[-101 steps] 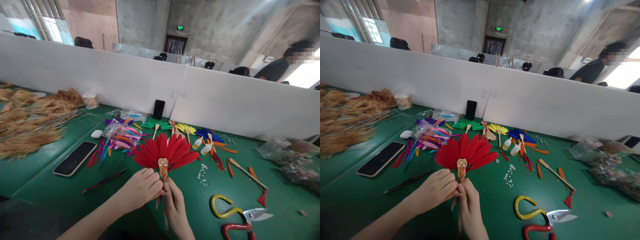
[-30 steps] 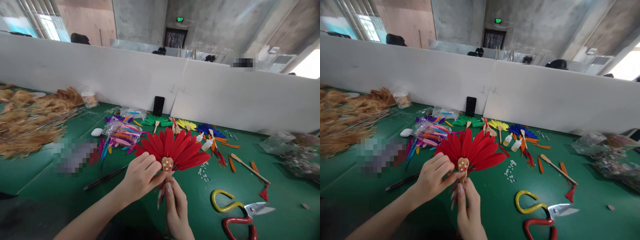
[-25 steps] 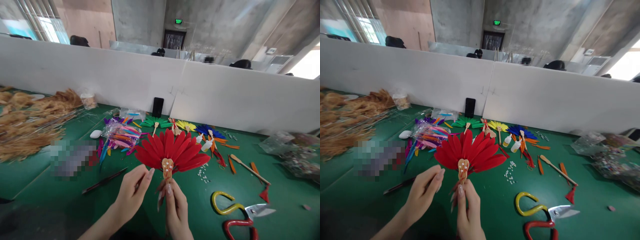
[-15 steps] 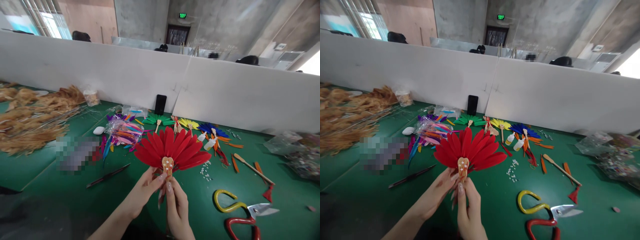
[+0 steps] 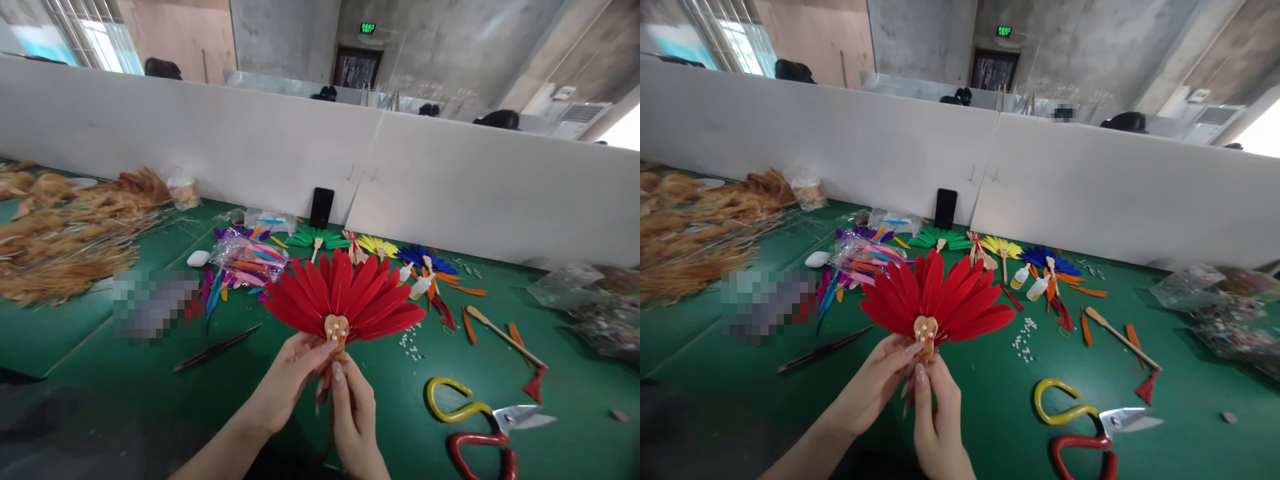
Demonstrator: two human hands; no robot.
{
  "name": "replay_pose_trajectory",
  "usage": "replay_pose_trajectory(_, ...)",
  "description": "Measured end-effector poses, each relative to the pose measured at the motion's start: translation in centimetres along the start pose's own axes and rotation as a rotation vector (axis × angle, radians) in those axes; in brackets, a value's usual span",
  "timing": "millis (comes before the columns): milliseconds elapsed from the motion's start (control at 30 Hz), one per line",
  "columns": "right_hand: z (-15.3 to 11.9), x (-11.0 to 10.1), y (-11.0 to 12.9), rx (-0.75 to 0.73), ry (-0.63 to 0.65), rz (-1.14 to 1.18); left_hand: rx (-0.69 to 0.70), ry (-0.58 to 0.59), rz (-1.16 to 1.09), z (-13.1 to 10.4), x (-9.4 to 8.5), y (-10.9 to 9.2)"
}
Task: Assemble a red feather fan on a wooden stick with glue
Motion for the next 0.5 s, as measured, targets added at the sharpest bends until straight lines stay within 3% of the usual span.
replay_pose_trajectory(333, -0.14, 0.19, -0.29, 0.007, 0.005, -0.011, -0.098, -0.121, -0.104, 0.12, -0.56, 0.31)
replay_pose_trajectory(500, -0.24, 0.06, -0.32, -0.001, 0.002, -0.017, -0.124, -0.107, -0.113, 0.07, -0.36, 0.42)
Point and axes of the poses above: each hand's wrist, its own z-axis towards the middle knuckle, its own x-axis out of the palm, y = z × x, the point moved 5 cm from there along z, towards the middle knuckle, and after that the axes turned 15 degrees about -y, right-handed, at the moved point
